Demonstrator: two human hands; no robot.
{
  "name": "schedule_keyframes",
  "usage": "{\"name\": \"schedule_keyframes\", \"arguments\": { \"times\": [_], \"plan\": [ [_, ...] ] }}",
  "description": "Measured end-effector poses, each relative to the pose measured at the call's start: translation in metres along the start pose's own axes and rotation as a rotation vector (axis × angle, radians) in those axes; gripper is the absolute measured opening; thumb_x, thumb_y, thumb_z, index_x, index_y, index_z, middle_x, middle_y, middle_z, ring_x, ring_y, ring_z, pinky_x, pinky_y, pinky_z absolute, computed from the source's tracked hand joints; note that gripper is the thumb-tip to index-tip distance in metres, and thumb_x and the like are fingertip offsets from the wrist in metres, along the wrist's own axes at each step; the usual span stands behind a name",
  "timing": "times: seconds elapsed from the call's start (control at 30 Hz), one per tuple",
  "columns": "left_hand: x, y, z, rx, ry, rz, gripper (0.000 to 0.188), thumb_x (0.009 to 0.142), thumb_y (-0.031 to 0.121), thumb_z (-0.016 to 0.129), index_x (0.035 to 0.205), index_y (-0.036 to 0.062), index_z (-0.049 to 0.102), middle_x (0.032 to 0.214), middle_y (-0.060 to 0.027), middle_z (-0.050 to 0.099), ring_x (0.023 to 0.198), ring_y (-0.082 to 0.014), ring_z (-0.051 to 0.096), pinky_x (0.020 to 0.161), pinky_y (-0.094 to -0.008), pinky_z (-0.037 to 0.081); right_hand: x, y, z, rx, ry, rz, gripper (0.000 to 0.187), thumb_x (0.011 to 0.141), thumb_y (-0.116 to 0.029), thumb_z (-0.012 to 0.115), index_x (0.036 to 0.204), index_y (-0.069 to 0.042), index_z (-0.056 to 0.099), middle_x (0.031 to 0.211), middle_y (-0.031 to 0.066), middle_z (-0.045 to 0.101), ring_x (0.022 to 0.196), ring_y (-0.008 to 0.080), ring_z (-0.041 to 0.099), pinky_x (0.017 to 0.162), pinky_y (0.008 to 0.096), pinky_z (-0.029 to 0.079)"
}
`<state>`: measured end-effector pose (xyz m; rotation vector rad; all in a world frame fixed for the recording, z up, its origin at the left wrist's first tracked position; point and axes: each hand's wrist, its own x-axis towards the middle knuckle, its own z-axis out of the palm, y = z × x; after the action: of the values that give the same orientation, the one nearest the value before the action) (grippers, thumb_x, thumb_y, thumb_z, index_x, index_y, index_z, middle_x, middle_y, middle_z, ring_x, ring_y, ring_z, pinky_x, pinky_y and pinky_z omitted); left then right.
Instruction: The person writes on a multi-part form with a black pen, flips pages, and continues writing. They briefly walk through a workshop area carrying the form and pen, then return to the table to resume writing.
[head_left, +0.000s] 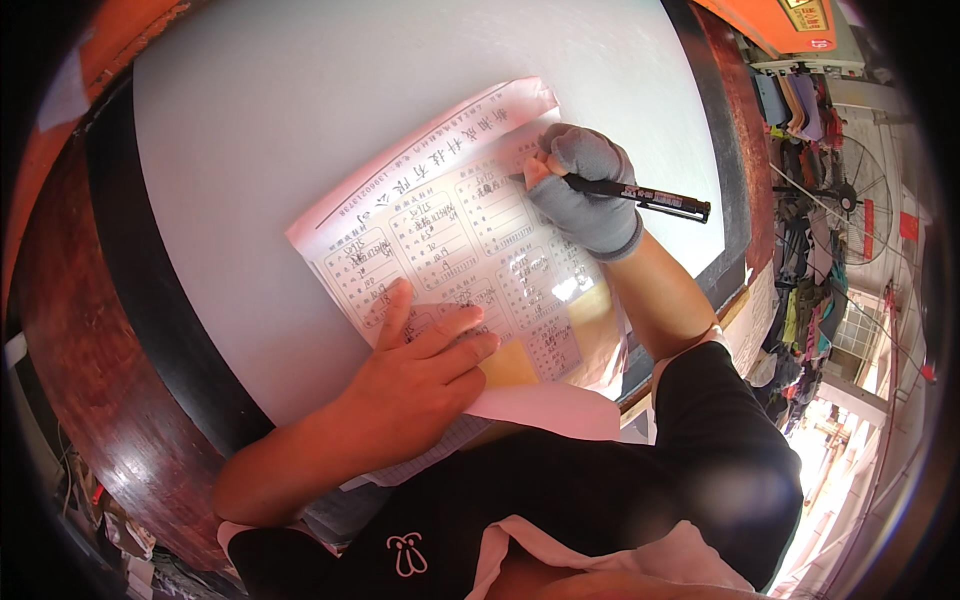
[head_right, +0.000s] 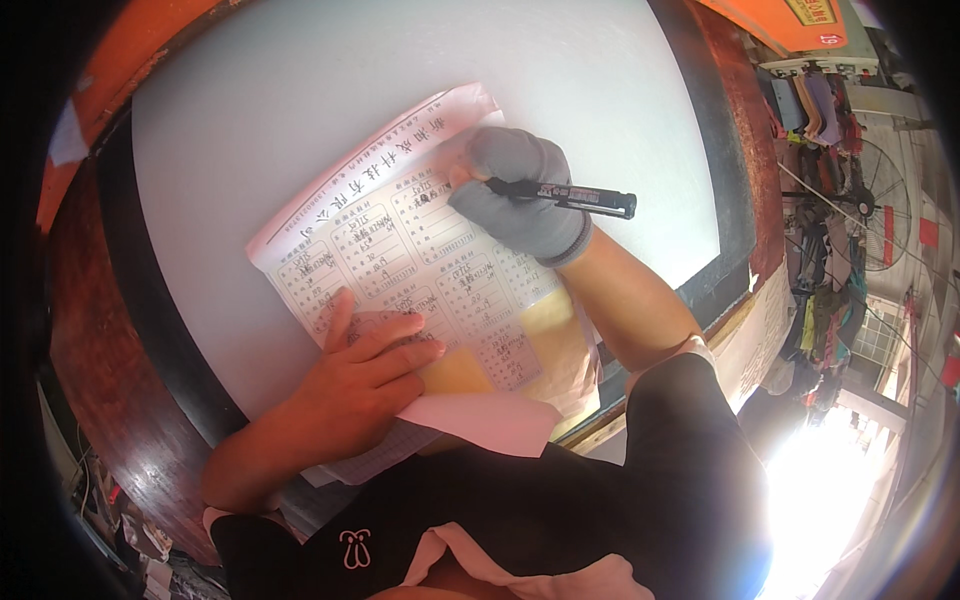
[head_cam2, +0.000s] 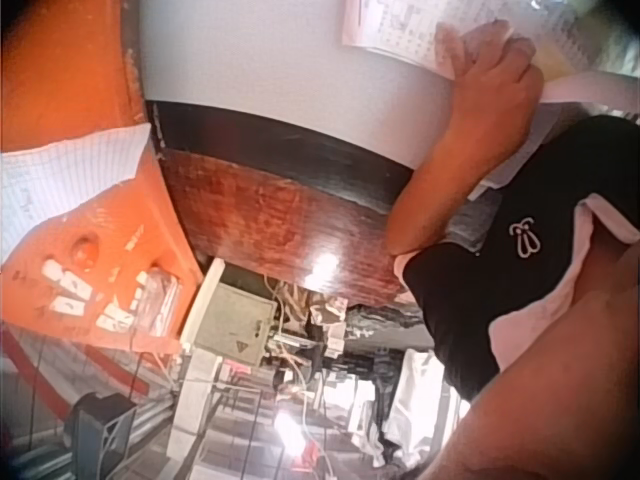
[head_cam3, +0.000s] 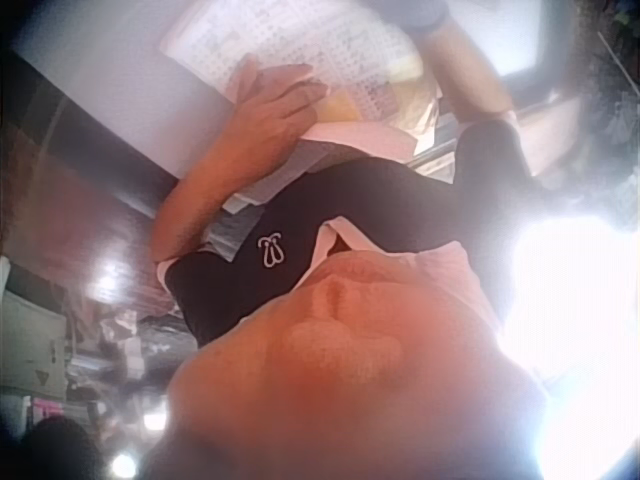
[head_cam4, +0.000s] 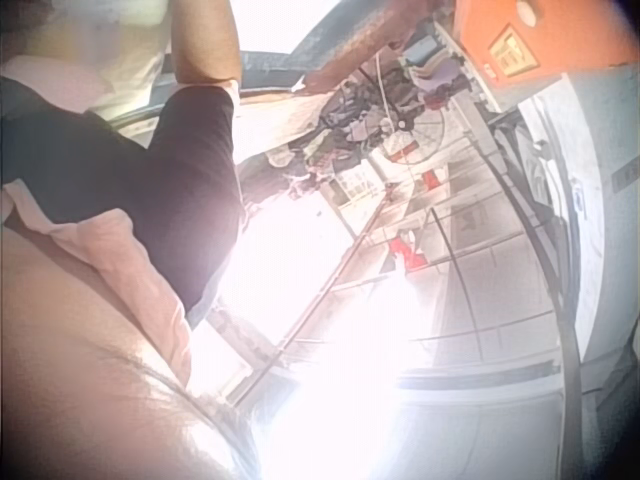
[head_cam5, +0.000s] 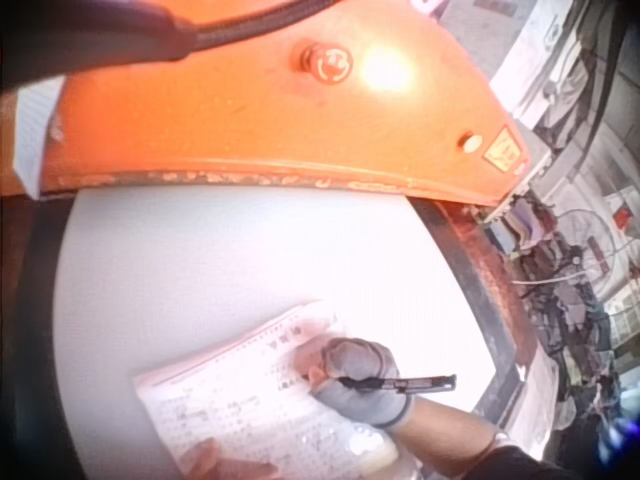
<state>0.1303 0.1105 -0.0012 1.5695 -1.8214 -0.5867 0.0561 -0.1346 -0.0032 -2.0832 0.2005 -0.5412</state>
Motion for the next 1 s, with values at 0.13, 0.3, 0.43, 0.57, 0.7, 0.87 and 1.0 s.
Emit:
{"name": "schedule_keyframes", "arguments": {
  "times": [0.13, 0.3, 0.43, 0.57, 0.7, 0.87, 1.0],
  "plan": [
    [-0.0002, 0.0005, 0.0001, -0.004, -0.003, -0.006, 0.008, 0.074, 0.005, 0.057, 0.067, 0.0093, 0.055, 0.112, -0.0026, 0.059, 0.12, -0.0219, 0.046, 0.105, -0.0626, 0.005, -0.0001, 0.0008, -0.0004, 0.087, -0.022, 0.009, 0.023, 0.07, 0.001, 0.063, 0.064, -0.006, 0.041, 0.067, 0.0049, 0.056, 0.057, 0.0138, 0.052, 0.052, 0.0263, 0.044],
    [-0.0003, -0.0001, 0.0005, 0.011, -0.002, 0.0, 0.007, 0.074, 0.006, 0.057, 0.068, 0.0096, 0.056, 0.112, -0.002, 0.06, 0.12, -0.0216, 0.046, 0.105, -0.0616, 0.005, -0.0008, -0.0002, -0.0003, 0.081, -0.005, 0.007, 0.022, 0.07, 0.002, 0.062, 0.064, -0.005, 0.042, 0.067, 0.0048, 0.055, 0.059, 0.0125, 0.052, 0.054, 0.026, 0.044],
    [0.0001, -0.0001, 0.0006, 0.009, 0.001, -0.001, 0.007, 0.074, 0.006, 0.057, 0.068, 0.0099, 0.056, 0.112, -0.0015, 0.06, 0.119, -0.0213, 0.047, 0.105, -0.0612, 0.004, -0.0011, -0.0018, -0.0012, 0.117, -0.009, 0.031, 0.021, 0.07, 0.003, 0.062, 0.065, -0.005, 0.043, 0.067, 0.0048, 0.054, 0.06, 0.0131, 0.051, 0.056, 0.0264, 0.044],
    [-0.0011, -0.0014, -0.0019, 0.001, -0.049, 0.018, 0.006, 0.075, 0.01, 0.053, 0.076, 0.0068, 0.058, 0.114, -0.0054, 0.057, 0.122, -0.0249, 0.043, 0.1, -0.0697, 0.013, 0.0001, -0.002, 0.0007, 0.147, 0.013, 0.003, 0.02, 0.07, 0.003, 0.061, 0.065, -0.005, 0.043, 0.068, 0.0052, 0.055, 0.06, 0.0136, 0.052, 0.056, 0.0266, 0.044],
    [-0.0001, -0.0001, -0.0004, 0.008, -0.017, 0.004, 0.005, 0.075, 0.007, 0.056, 0.07, 0.0089, 0.057, 0.113, -0.0031, 0.059, 0.12, -0.0225, 0.045, 0.103, -0.0642, 0.007, 0.0006, -0.0037, 0.0009, 0.098, -0.002, 0.007, 0.02, 0.069, 0.003, 0.061, 0.065, -0.005, 0.043, 0.068, 0.0054, 0.056, 0.06, 0.0139, 0.053, 0.055, 0.0269, 0.044],
    [0.0001, 0.0003, -0.0016, 0.007, -0.027, 0.002, 0.005, 0.075, 0.007, 0.056, 0.07, 0.0088, 0.057, 0.113, -0.0032, 0.059, 0.12, -0.0224, 0.045, 0.104, -0.064, 0.007, 0.0013, -0.0055, -0.0017, 0.039, -0.019, 0.001, 0.02, 0.069, 0.003, 0.061, 0.064, -0.005, 0.044, 0.067, 0.0053, 0.056, 0.059, 0.0138, 0.053, 0.054, 0.0267, 0.044],
    [0.0, -0.0007, -0.0036, -0.001, -0.058, 0.014, 0.006, 0.076, 0.01, 0.053, 0.076, 0.0067, 0.058, 0.114, -0.0056, 0.057, 0.122, -0.0246, 0.044, 0.1, -0.069, 0.013, -0.0001, -0.0037, -0.0014, -0.015, 0.012, -0.008, 0.019, 0.07, 0.003, 0.061, 0.064, -0.005, 0.045, 0.067, 0.0049, 0.055, 0.058, 0.0132, 0.052, 0.054, 0.0254, 0.044]
  ]
}}
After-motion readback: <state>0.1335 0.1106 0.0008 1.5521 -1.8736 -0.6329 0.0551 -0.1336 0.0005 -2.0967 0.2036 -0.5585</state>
